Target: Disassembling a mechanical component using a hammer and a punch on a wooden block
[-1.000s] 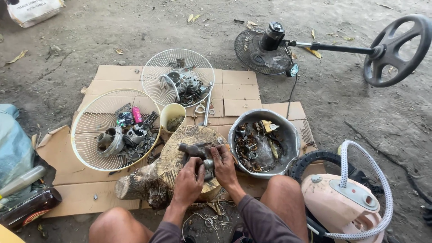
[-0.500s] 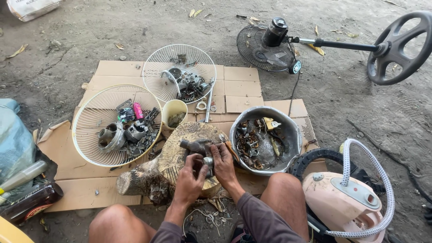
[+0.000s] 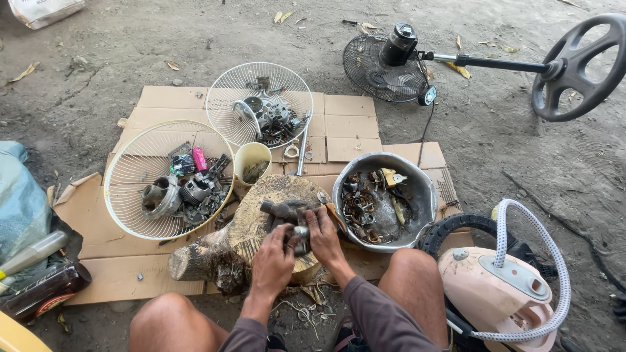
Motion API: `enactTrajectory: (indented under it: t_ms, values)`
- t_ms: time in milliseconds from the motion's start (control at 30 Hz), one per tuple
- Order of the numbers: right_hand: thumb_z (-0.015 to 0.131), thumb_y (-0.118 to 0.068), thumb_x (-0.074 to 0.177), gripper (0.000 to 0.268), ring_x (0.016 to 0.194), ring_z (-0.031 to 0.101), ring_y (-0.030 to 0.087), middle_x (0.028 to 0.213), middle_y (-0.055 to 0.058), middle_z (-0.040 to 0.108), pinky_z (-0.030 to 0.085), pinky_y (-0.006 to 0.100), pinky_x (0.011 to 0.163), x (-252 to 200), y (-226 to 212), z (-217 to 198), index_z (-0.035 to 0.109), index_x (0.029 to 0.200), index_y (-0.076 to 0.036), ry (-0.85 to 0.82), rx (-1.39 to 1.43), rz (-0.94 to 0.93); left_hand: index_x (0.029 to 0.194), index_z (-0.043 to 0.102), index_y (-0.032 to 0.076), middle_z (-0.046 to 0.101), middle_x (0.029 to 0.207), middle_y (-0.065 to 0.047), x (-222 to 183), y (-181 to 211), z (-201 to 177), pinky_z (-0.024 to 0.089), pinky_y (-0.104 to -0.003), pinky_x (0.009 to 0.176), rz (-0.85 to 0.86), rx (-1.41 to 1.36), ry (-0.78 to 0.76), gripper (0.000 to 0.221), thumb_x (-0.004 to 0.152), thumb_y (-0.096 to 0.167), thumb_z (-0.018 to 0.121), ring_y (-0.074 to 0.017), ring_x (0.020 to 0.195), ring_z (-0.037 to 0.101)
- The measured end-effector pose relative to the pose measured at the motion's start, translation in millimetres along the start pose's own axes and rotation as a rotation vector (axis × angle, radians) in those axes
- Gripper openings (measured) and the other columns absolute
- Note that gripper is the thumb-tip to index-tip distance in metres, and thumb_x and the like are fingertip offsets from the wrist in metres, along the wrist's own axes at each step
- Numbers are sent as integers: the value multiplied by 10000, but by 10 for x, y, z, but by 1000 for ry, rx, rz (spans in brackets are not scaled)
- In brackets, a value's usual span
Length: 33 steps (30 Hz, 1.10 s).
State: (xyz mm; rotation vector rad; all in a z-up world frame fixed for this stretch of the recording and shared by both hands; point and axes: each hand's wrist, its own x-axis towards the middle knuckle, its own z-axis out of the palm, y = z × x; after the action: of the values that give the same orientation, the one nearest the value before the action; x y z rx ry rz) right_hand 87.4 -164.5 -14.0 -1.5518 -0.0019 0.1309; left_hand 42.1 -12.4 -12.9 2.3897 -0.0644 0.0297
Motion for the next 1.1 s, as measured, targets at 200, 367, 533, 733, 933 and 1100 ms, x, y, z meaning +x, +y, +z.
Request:
enactTrajectory:
  t_ms: [200, 367, 533, 733, 933, 1100]
  values:
    - [316, -400, 1080, 312, 1160, 677, 402, 1351, 183, 608, 577, 645, 989, 237, 640, -211, 362, 1295, -179, 21, -329, 287, 1469, 423, 140, 539, 1195, -111, -82, -632, 255, 605, -388, 839, -353, 158, -54, 566, 983, 338, 633, -232, 983, 620]
    - [441, -316, 1079, 281, 988, 718, 258, 1191, 126, 548, 657, 500, 886, 204, 832, -130, 407, 1253, -98, 81, -462, 316, 1499, 341, 41, 466, 1240, -192, -299, -1056, 618, 606, -430, 846, -407, 390, -140, 799, 891, 350, 757, -290, 997, 594]
    - [598, -306, 1013, 605, 1048, 600, 338, 1313, 210, 402, 538, 468, 951, 194, 775, -221, 306, 1431, 19, 27, -699, 336, 1469, 394, 10, 527, 1152, -181, -309, -1115, 602, 631, -390, 811, -350, 384, -100, 684, 885, 159, 717, -282, 961, 609]
    - [574, 99, 912, 439, 906, 735, 224, 1159, 161, 608, 661, 335, 848, 74, 514, -357, 442, 1312, -28, 7, -627, 222, 1365, 372, 47, 598, 1071, -115, -258, -847, 397, 650, -390, 777, -486, 195, -110, 653, 853, 111, 773, -251, 881, 693]
    - [743, 28, 831, 276, 925, 736, 265, 1100, 131, 725, 665, 364, 878, 189, 850, -321, 613, 1058, -58, 95, -650, -94, 1261, 433, 87, 648, 898, -63, -263, -545, 155, 552, -338, 501, -670, -261, -35, 397, 923, 149, 631, -208, 599, 641]
    - [765, -112, 881, 379, 853, 672, 234, 1009, 96, 633, 648, 369, 840, 148, 830, -291, 636, 1237, -133, 34, -844, -45, 1103, 570, 22, 664, 916, -151, -353, -506, 55, 552, -360, 432, -701, -703, 108, 261, 963, 199, 700, -262, 575, 635]
